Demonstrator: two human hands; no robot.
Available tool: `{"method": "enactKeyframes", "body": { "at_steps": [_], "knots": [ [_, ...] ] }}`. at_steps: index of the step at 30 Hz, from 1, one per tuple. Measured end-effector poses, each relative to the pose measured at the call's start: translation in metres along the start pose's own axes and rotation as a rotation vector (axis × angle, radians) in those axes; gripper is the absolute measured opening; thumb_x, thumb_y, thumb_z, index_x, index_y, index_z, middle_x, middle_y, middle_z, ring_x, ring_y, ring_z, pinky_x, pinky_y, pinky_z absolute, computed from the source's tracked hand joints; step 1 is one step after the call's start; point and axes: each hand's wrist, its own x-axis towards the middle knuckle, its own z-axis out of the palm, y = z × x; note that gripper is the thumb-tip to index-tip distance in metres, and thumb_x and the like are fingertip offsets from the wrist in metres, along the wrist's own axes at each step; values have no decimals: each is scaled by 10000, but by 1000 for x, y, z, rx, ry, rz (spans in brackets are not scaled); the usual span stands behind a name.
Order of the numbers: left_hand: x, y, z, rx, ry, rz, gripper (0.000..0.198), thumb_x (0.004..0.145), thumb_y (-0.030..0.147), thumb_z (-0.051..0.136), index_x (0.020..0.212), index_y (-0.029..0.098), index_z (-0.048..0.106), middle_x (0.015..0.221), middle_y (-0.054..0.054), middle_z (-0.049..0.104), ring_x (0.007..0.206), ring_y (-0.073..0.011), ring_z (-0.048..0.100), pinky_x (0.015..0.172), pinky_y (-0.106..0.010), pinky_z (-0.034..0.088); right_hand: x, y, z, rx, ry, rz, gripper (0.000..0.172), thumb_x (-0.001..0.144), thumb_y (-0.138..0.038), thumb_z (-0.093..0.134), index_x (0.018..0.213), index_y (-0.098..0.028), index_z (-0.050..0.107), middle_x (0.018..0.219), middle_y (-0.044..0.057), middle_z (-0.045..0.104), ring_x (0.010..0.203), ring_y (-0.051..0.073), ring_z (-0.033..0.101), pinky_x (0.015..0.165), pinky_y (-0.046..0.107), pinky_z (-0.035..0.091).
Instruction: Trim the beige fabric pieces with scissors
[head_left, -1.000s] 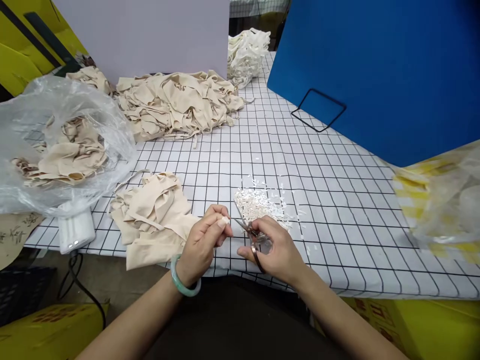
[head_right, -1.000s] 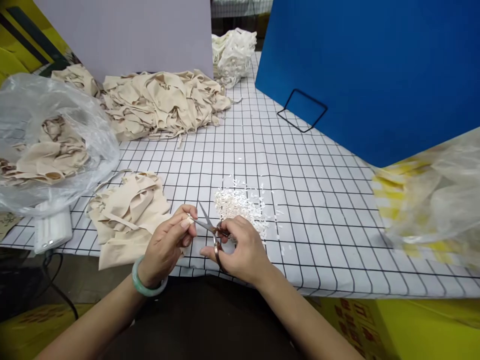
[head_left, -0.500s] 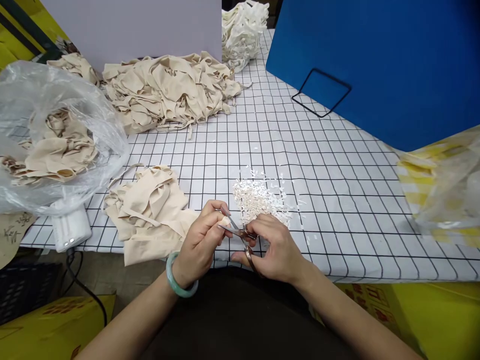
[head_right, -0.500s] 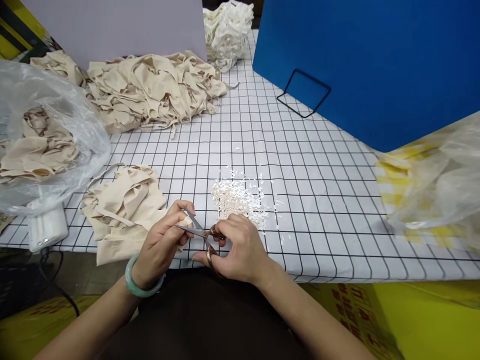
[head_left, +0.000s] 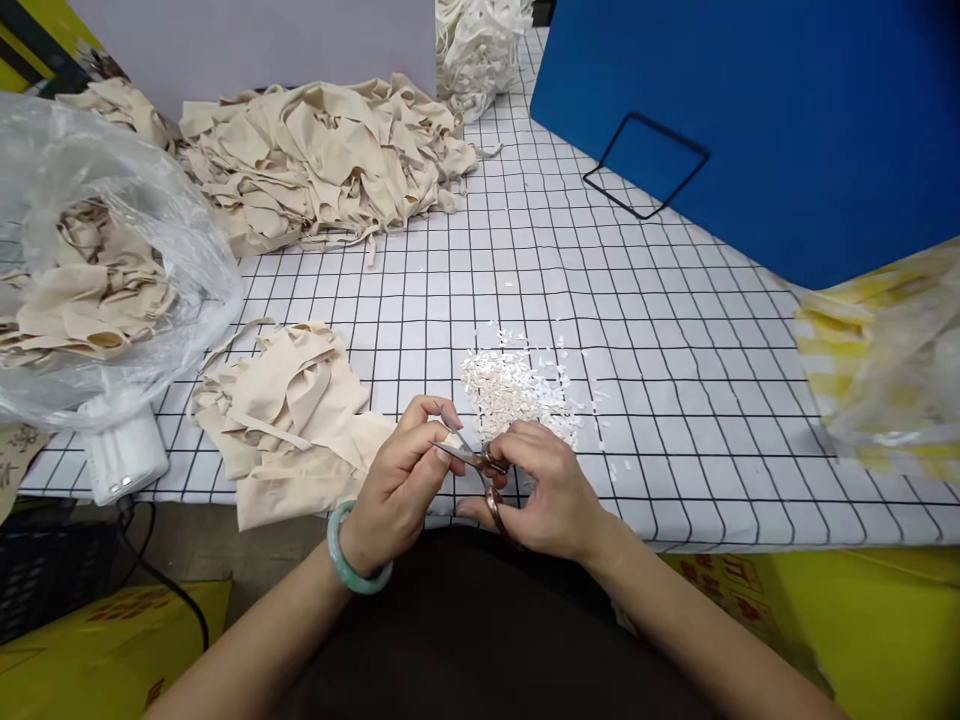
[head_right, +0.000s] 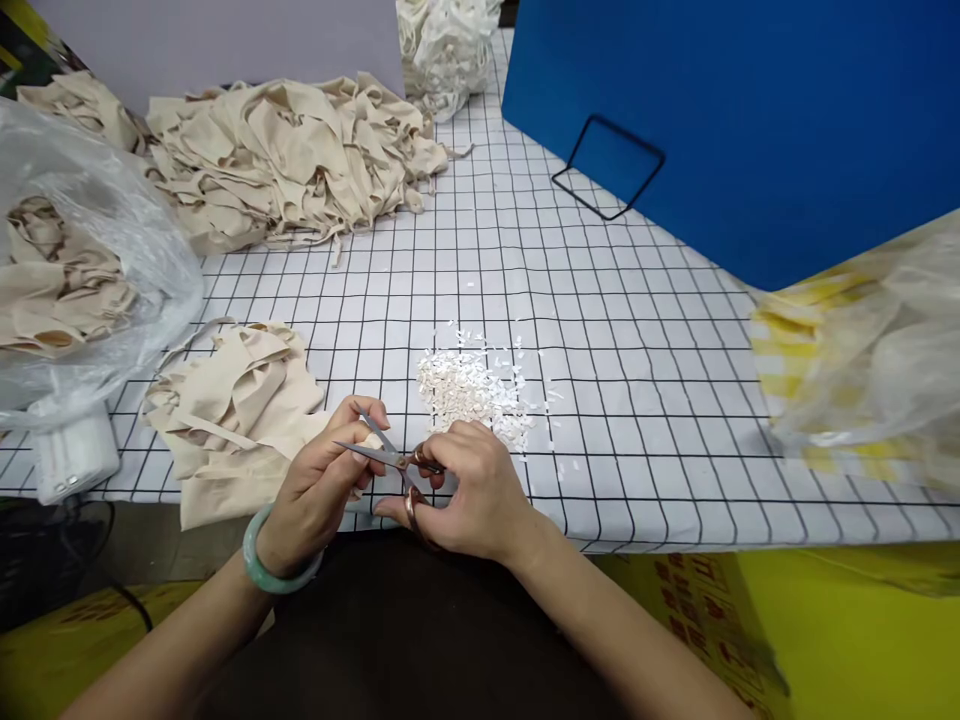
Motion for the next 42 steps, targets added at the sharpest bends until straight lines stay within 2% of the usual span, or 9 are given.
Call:
{"method": "enactKeyframes", "body": {
  "at_steps": [7, 16, 22, 30, 32, 34, 36, 39, 42],
  "knots": [
    [-1, -2, -1, 11, -3, -21, 358, 1010, 375, 450, 761, 179, 618, 993, -123, 537, 1031, -264, 506, 736, -349, 475, 0, 0, 2, 3, 5, 21, 395, 740, -473, 780, 649, -228, 484, 576, -20, 581, 576, 151, 485, 614, 316, 384],
    [1, -4, 0, 40, -29, 15, 344, 1022, 346, 429, 783, 185, 617, 996, -115, 551, 1107, -274, 487, 855, -381, 464, -4, 3, 2, -36, 14, 34, 403, 772, -499, 763, 622, -221, 514, 552, -20, 593, 553, 142, 502, 598, 305, 386],
    [13, -6, 11, 71, -116, 60, 333, 1024, 312, 430, 785, 178, 620, 953, -104, 539, 1045, -245, 488, 890, -370, 452, -21, 13, -1, -175, 121, 55, 434, 789, -502, 763, 586, -218, 505, 530, -14, 562, 542, 143, 495, 586, 304, 362],
    [24, -12, 27, 77, -213, 8, 354, 1018, 354, 430, 772, 174, 610, 976, -88, 518, 987, -220, 516, 900, -351, 460, -44, 26, -3, -255, 221, 118, 464, 835, -484, 741, 553, -216, 487, 498, -17, 528, 515, 135, 445, 556, 296, 341],
    [24, -14, 26, 69, -212, -15, 351, 1013, 352, 435, 761, 178, 606, 963, -87, 523, 1011, -229, 515, 911, -356, 463, -48, 30, -5, -187, 229, 192, 475, 824, -517, 742, 559, -218, 484, 510, -13, 512, 525, 139, 451, 538, 288, 354],
    [23, -15, 25, 62, -196, -41, 357, 1010, 350, 432, 748, 180, 603, 985, -95, 531, 1042, -238, 517, 931, -368, 465, -49, 33, -9, -57, 229, 290, 423, 789, -566, 755, 664, -225, 538, 615, 2, 560, 583, 154, 501, 553, 284, 410],
    [19, -12, 25, 69, -173, -58, 351, 1007, 329, 429, 747, 178, 610, 1035, -105, 533, 1071, -241, 530, 971, -387, 464, -48, 32, -12, 121, 223, 347, 433, 749, -600, 771, 882, -238, 575, 860, 43, 627, 710, 179, 570, 627, 299, 493],
    [12, -2, 25, 80, -191, 0, 296, 996, 265, 438, 822, 173, 658, 1151, -127, 554, 1172, -255, 545, 1061, -421, 444, -38, 23, -8, 415, 137, 352, 532, 758, -530, 786, 1134, -279, 506, 1233, 88, 562, 946, 213, 619, 780, 333, 558],
    [5, 10, 13, 125, -238, 137, 267, 993, 220, 428, 947, 171, 687, 1243, -142, 596, 1261, -274, 537, 1099, -448, 437, -24, 10, 9, 602, 51, 395, 429, 803, -418, 772, 1116, -289, 509, 1105, 57, 604, 905, 195, 641, 777, 319, 561]
  ]
}}
